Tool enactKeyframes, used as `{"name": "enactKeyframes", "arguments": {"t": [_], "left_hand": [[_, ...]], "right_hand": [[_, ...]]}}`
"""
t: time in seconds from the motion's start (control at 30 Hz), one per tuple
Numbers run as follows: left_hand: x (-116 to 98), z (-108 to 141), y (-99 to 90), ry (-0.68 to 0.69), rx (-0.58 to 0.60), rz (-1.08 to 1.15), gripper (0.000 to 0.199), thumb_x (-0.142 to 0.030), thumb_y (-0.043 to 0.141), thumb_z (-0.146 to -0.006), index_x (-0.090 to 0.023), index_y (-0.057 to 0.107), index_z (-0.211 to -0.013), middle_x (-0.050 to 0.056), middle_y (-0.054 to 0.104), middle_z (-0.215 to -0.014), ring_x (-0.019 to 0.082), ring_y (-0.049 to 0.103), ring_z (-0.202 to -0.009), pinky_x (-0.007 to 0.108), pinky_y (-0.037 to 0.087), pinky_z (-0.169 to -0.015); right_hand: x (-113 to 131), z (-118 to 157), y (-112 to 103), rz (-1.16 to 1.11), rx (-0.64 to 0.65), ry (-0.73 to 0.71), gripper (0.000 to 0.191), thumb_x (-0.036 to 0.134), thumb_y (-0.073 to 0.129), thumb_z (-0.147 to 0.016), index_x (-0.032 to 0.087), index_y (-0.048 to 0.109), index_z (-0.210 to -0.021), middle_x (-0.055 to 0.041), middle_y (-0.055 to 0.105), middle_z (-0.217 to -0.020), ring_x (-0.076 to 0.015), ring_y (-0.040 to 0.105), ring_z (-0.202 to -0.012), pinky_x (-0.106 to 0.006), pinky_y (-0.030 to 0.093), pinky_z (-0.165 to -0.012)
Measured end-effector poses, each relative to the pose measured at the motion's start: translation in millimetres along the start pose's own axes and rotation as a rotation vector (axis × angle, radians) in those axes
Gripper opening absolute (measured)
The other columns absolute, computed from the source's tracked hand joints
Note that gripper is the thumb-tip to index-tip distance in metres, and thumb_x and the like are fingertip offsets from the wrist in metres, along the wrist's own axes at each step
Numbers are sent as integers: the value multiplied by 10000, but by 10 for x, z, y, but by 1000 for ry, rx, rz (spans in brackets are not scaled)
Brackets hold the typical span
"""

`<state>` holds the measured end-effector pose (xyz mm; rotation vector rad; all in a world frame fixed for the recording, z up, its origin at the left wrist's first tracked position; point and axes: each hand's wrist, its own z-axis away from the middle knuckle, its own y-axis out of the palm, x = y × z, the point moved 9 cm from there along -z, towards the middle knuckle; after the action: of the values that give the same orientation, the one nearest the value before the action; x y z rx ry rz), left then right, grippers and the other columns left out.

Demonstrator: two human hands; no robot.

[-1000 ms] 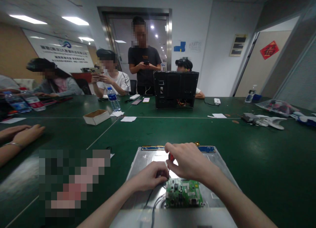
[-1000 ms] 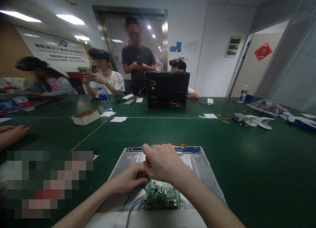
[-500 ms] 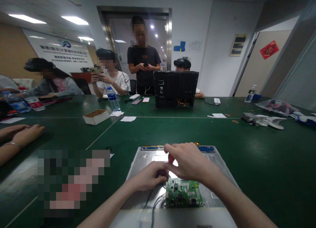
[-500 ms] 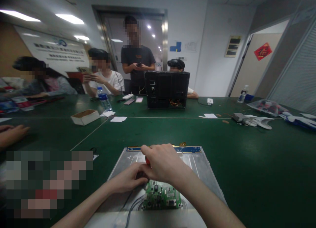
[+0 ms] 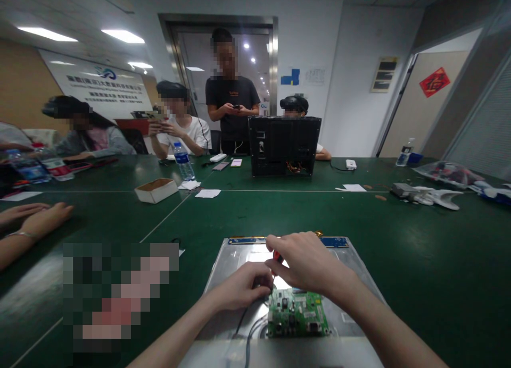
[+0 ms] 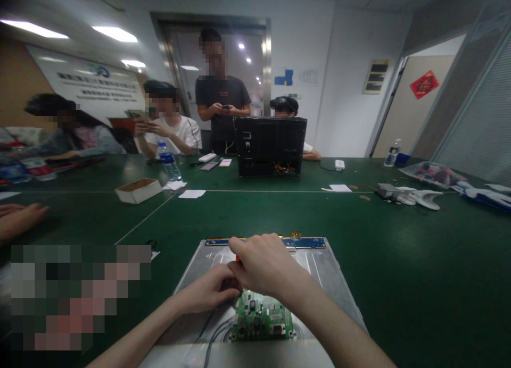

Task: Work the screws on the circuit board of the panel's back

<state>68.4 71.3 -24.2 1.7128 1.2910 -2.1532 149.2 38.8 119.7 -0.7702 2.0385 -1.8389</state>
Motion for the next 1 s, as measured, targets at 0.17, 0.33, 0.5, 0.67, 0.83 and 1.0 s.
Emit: {"name": "enactKeyframes", "arguments": {"t": [0.17,0.33,0.5,0.67,0.83,1.0], "left_hand": [[-11,-1,-15,28,-16,-22,148,-77,573,-752,-163,630,-858,10,647,-829,183,581,-768,272,472,-723],[-5,-4,-1,-2,7,-1,154,-83,577,-763,-168,640,-876,7,651,-825,170,587,-743,247,474,-678],[24,10,-32,-5,-37,-31,127,-84,596,-749,-162,637,-840,1,627,-790,171,566,-742,245,461,-665],[19,9,-2,-5,-8,6,180,-74,580,-762,-164,650,-902,3,654,-820,167,581,-733,253,469,-678],[27,16,-14,-18,-23,-41,145,-66,587,-757,-162,636,-854,4,642,-814,176,578,-760,251,468,-681],[-21,14,-16,7,-8,14,181,-49,580,-772,-166,645,-894,16,678,-891,180,607,-794,271,495,-735]], "right_hand": [[17,12,-12,-11,-3,-14,157,283,634,-869,188,593,-986,-40,748,-888,-189,666,-692,-295,265,-535],[-40,-7,16,-6,7,35,141,349,622,-935,211,650,-936,-28,761,-841,-177,661,-695,-283,236,-553],[-14,-1,5,-6,-10,0,137,272,647,-850,179,621,-946,-42,752,-847,-173,639,-664,-281,238,-537],[-28,-10,9,9,-16,7,190,394,619,-925,205,615,-937,-41,758,-829,-202,676,-690,-297,239,-546],[-11,-17,17,12,13,10,125,294,605,-902,197,591,-981,-43,752,-857,-199,677,-703,-296,248,-545],[3,-9,20,-16,13,-3,171,359,624,-910,199,592,-964,-43,748,-855,-196,665,-701,-285,249,-552]]}}
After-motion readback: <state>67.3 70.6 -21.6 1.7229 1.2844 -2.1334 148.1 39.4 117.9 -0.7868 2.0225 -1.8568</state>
